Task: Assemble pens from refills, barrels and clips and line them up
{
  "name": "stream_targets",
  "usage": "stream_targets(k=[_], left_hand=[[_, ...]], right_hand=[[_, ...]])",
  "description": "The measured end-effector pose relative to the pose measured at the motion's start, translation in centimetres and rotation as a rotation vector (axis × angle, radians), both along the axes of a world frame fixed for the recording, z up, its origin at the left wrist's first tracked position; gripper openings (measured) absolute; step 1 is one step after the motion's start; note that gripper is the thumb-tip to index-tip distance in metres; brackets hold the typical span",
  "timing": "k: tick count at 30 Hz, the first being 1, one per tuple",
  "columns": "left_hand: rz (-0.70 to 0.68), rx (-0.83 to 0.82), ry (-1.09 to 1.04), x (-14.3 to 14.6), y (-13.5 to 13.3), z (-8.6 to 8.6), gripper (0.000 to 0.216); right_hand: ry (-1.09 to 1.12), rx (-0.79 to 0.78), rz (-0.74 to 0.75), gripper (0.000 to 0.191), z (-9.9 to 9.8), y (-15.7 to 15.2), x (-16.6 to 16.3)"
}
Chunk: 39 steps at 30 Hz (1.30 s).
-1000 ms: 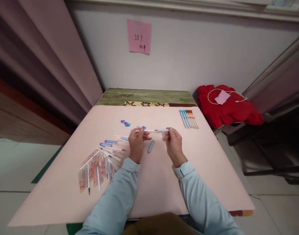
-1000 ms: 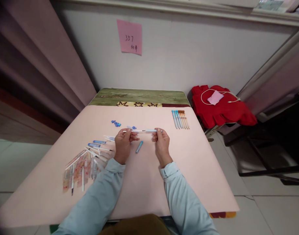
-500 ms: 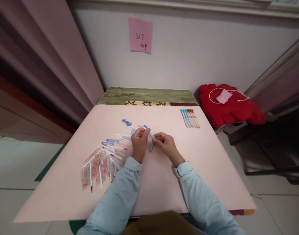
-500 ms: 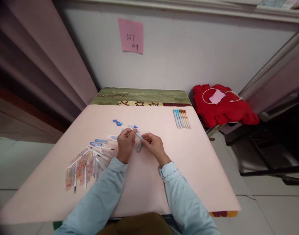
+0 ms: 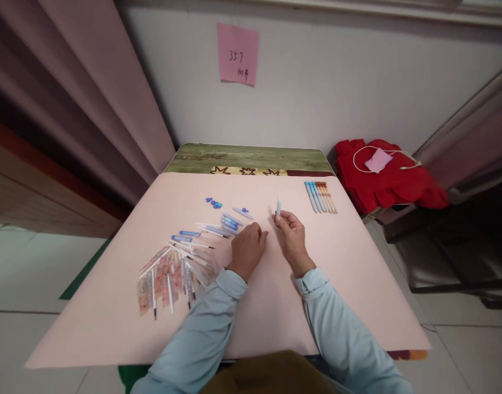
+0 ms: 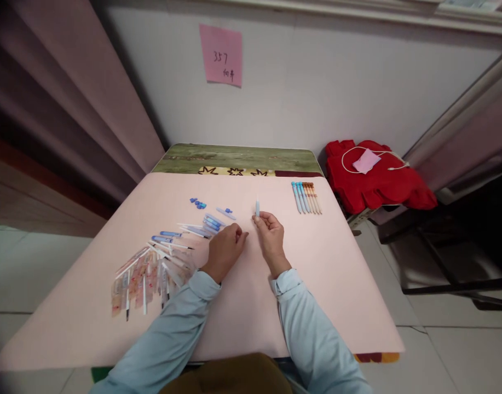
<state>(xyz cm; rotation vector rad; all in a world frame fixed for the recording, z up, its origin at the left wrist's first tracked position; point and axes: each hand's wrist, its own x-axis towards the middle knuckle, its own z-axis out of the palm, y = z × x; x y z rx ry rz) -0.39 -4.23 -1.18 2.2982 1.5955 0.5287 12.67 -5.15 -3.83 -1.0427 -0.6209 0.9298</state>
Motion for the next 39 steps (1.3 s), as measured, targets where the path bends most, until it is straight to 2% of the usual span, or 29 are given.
stream_targets(k=[5, 9, 13, 15, 18, 22, 25, 30, 34, 39], left_hand=[[-0.015, -0.057, 0.165, 0.3, -0.8, 0.6, 0.019], [-0.043, -0.098, 0.213, 0.1, -0.9, 0.6, 0.017], [-0.024, -0.108, 0.139, 0.0, -0.7, -0.1, 0.013], [0.012, -0.121, -0.041, 0.0, -0.4, -0.4, 0.010], [0.030, -0.231, -0.545, 0.0, 0.1, -0.5, 0.016], [0.022, -0.589, -1.267, -0.1, 0.4, 0.2, 0.032], [0.044, -0.693, -1.582, -0.3, 0.6, 0.8, 0.035], [0.113, -0.753, -1.753, -0.7, 0.7, 1.4, 0.033], [0.139, -0.823, -1.780, -0.7, 0.7, 1.4, 0.035], [0.110, -0.816, -1.789, -0.7, 0.7, 1.3, 0.032]], right_hand=[[-0.089, -0.012, -0.021, 0.030, -0.6, 0.2, 0.1], [-0.200, -0.074, -0.057, 0.034, -0.9, 0.1, 0.6], [-0.529, -0.218, -0.114, 0.034, -0.4, -0.7, 1.5], [-0.768, -0.302, -0.171, 0.032, 0.0, -1.2, 1.9], [-1.011, -0.386, -0.218, 0.029, 0.4, -1.6, 2.2], [-1.114, -0.413, -0.185, 0.029, 0.5, -1.6, 1.8], [-1.197, -0.408, -0.179, 0.027, 0.2, -1.6, 1.6], [-1.284, -0.374, -0.167, 0.025, -0.2, -1.6, 1.4], [-1.298, -0.367, -0.183, 0.024, -0.2, -1.6, 1.4], [-1.333, -0.359, -0.179, 0.024, -0.5, -1.5, 1.4]])
